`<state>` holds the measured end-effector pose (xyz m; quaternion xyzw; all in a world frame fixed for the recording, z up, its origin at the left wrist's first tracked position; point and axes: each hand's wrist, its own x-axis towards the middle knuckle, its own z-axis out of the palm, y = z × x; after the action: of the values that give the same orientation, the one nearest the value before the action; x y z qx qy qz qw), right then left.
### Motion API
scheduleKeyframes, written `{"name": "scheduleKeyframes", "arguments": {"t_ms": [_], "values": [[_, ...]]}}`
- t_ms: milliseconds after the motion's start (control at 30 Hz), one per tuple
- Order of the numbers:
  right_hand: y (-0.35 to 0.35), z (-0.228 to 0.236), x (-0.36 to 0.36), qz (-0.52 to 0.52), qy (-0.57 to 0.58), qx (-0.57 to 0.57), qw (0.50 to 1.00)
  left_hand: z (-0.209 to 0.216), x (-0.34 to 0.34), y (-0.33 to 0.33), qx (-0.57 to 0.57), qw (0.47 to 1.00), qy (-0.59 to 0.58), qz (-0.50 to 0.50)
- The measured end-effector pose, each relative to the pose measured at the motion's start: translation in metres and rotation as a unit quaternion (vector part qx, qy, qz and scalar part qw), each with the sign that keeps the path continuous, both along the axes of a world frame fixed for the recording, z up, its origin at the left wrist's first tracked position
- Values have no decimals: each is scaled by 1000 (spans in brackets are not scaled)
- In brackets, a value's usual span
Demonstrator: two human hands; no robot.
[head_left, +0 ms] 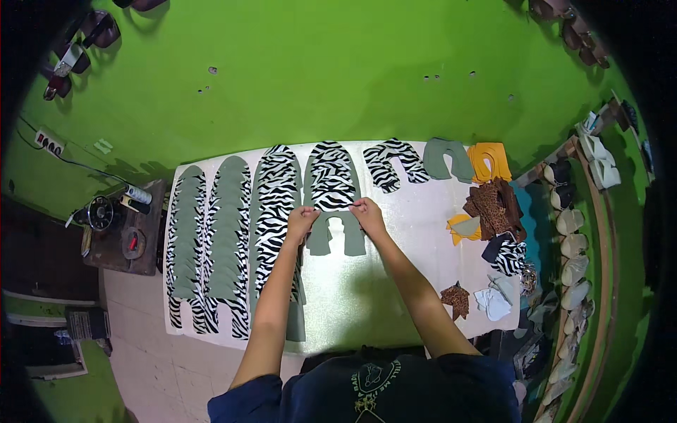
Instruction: The person repeatedly picks up a zebra-print fabric strap and a green foam sole, aligns the strap over the sole, and presses it into place. They then place the assembled unit onto a growing row of similar sandals on the table. This process is repeated with multiple pairs of straps and soles throughout the clip.
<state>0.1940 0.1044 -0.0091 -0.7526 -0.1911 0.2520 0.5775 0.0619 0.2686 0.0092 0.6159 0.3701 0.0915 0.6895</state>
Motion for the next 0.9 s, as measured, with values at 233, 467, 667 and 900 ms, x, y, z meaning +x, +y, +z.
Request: {"name": "scheduleKeyframes", "arguments": {"t_ms": [233, 467, 667, 900], "values": [[11, -2, -1, -28, -87, -57, 994, -19, 5, 3, 129, 990, 45, 28], [11, 4, -4, -61, -118, -123, 984, -35, 10, -2, 201, 978, 32, 49], [13, 12, -11, -75, -123, -161, 976, -29, 9, -3, 236, 969, 51, 53], [15, 15, -15, -77, -152, -177, 969, -15, 9, -20, 307, 945, 60, 101]]}}
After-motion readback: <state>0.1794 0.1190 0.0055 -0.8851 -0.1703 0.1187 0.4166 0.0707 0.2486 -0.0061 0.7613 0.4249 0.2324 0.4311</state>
